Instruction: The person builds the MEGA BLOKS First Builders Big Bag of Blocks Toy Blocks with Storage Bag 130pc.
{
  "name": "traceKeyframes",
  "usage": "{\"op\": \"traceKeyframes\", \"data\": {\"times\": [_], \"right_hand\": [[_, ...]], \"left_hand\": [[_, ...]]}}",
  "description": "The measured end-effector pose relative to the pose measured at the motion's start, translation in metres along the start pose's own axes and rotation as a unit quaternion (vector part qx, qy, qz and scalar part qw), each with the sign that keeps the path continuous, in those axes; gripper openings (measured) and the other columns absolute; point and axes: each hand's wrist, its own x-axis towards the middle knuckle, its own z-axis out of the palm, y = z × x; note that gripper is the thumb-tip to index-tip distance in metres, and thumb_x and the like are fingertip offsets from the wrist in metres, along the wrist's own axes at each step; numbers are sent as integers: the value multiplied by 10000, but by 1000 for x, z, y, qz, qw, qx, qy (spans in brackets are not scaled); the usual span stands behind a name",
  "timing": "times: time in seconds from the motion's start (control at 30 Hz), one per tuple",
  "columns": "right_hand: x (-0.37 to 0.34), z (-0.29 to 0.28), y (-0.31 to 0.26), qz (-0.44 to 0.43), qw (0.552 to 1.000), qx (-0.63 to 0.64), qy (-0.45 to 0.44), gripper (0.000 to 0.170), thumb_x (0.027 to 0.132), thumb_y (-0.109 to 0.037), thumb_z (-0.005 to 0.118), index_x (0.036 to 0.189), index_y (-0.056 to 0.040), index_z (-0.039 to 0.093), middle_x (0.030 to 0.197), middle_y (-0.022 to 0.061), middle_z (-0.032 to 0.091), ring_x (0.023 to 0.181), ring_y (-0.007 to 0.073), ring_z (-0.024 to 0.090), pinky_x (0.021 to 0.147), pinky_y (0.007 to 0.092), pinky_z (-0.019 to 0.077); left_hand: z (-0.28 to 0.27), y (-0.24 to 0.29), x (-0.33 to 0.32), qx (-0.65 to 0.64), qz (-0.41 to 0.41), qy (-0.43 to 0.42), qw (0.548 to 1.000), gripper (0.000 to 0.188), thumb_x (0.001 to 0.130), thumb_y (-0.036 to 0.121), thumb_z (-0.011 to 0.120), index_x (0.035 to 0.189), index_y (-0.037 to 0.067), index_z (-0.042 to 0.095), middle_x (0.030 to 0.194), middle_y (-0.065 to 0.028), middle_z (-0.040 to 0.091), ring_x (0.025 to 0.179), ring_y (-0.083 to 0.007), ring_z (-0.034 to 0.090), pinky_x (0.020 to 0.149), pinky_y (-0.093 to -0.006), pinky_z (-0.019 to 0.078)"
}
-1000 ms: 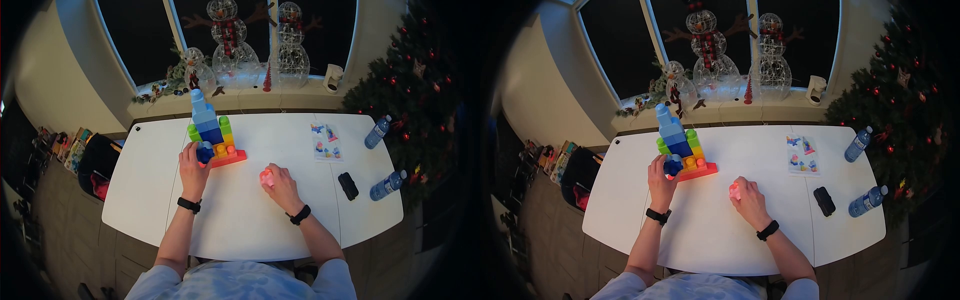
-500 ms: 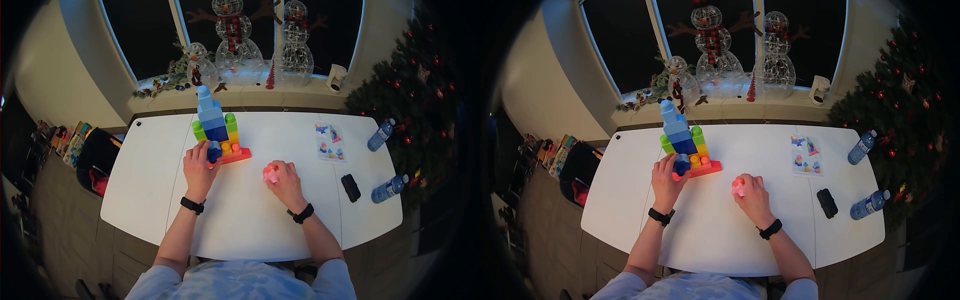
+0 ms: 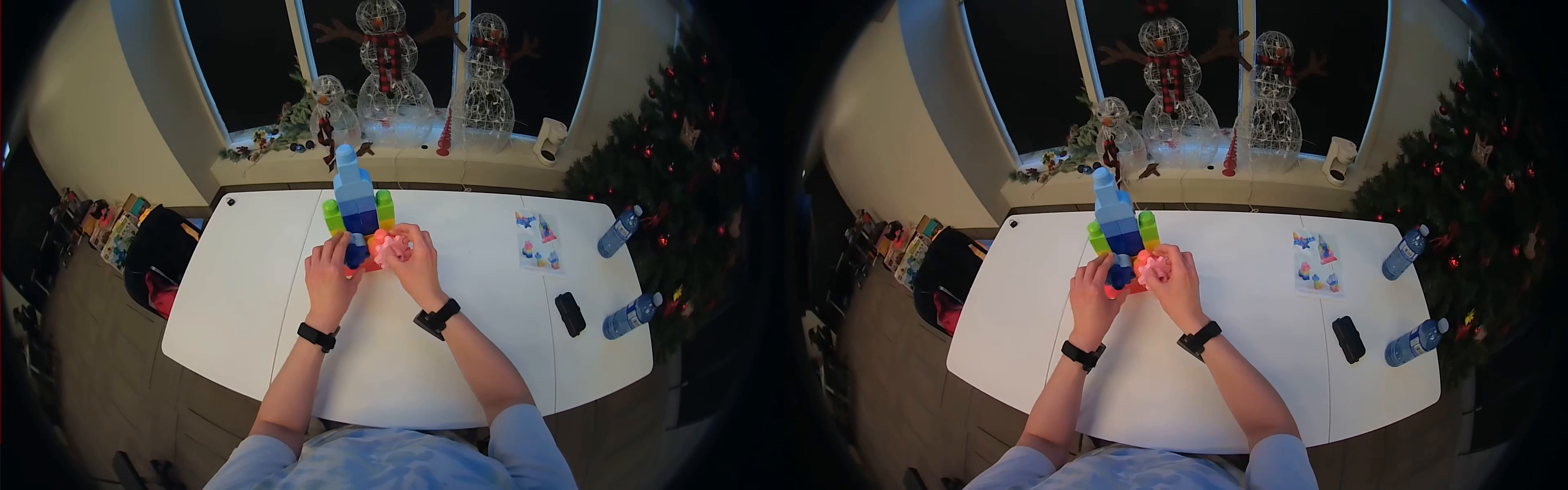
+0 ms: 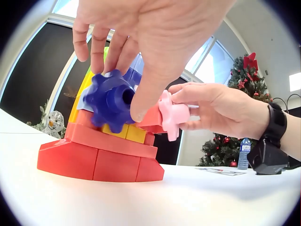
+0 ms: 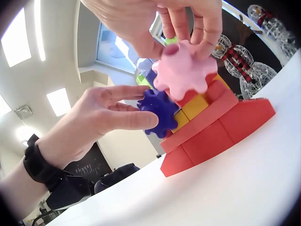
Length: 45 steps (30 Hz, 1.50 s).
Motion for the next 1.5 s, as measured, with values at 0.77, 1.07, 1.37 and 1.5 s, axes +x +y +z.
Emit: {"op": "traceKeyframes", "data": {"times": [0.77,1.07,1.37,1.5], "right_hand": [[-8,-5,23,-4,995,-7,-99,179,879,-5,724,1055,-32,720,1015,102,628,998,294,623,839,384,547],[14,-33,13,34,985,106,-131,174,903,42,681,1061,-23,713,996,39,635,923,149,626,754,303,586],[31,-24,28,18,979,130,-155,353,912,71,650,1234,-57,720,995,40,614,921,149,630,797,293,592],[31,-19,25,-40,989,41,-133,311,919,44,657,1207,-51,728,953,72,636,893,199,662,800,319,578]], "left_hand": [[3,-2,0,-14,-3,22,1000,750,671,222,931,1345,93,629,1267,-29,668,1063,-231,632,903,-381,464],[1,-2,0,-14,-11,14,1000,731,669,147,911,1341,98,628,1281,-34,667,1063,-242,639,922,-395,470],[2,-2,-1,-17,-10,14,1000,736,676,119,886,1359,98,613,1288,-36,659,1066,-237,639,927,-387,468],[1,-1,0,-15,-5,8,1000,733,690,126,877,1372,96,606,1290,-38,655,1055,-232,636,926,-378,463]]}}
